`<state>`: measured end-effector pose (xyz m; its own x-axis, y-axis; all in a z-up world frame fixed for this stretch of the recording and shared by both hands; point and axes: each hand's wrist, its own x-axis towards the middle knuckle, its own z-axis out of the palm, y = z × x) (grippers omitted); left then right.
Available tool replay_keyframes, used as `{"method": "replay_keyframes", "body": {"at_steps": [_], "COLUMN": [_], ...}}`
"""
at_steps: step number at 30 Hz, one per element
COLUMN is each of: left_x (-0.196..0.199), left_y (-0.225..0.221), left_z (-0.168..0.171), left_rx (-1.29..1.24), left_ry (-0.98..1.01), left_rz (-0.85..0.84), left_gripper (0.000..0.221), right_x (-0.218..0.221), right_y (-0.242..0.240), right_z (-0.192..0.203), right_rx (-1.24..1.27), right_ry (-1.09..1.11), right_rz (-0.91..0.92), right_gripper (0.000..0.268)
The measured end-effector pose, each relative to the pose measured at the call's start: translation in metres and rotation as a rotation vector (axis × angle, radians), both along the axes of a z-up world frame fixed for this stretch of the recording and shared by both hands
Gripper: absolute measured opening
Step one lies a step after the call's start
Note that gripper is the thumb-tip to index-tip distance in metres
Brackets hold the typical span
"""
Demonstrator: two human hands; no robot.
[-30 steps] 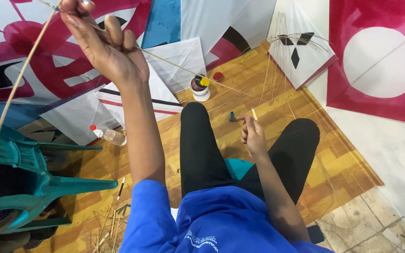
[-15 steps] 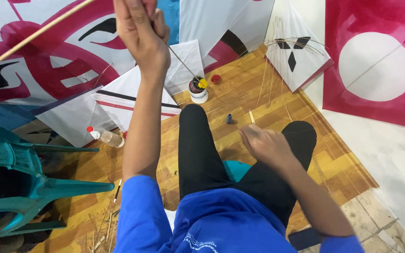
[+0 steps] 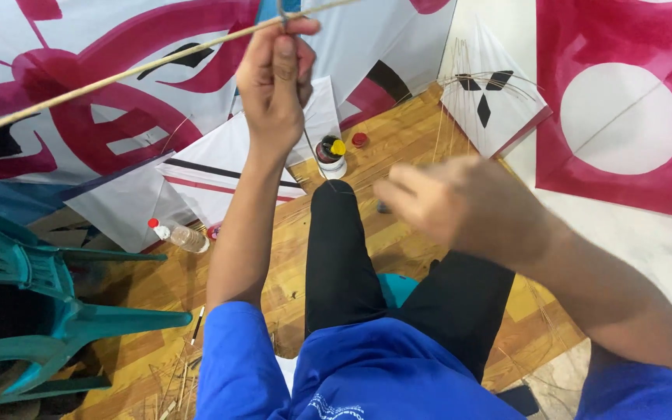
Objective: The person is tying strings to bamboo sticks to assemble the frame of a kite.
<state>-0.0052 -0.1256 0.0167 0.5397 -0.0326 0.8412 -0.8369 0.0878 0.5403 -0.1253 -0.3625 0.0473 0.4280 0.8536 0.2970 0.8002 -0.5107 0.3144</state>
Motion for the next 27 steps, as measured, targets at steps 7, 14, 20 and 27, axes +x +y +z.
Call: {"method": "replay_keyframes", "body": {"at_steps": [7, 14, 20, 27], "left_x": [-0.013, -0.017, -0.021, -0.031], "left_y": [-0.012, -0.020, -0.012, -0.007], "left_z": [-0.010, -0.020, -0.012, 0.004], "left_rx": [0.107, 0.135, 0.249, 0.350], "left_ry": [0.106, 0.214, 0.094, 0.019], "left_rz": [-0.166, -0.301, -0.161, -0.087], "left_gripper": [0.033, 0.037, 0.033, 0.029], "right_x": [0.034, 0.059, 0.066, 0.068], "right_y": [0.014, 0.014, 0.016, 0.018], "right_z": [0.031, 0.036, 0.030, 0.025], "right_rx": [0.150, 0.171, 0.325, 0.371], "right_ry": [-0.366, -0.439, -0.352, -0.381], "right_rz": [0.037, 0.033, 0.147, 0.107], "right_gripper": [0.009, 0.007, 0.010, 0.013]}}
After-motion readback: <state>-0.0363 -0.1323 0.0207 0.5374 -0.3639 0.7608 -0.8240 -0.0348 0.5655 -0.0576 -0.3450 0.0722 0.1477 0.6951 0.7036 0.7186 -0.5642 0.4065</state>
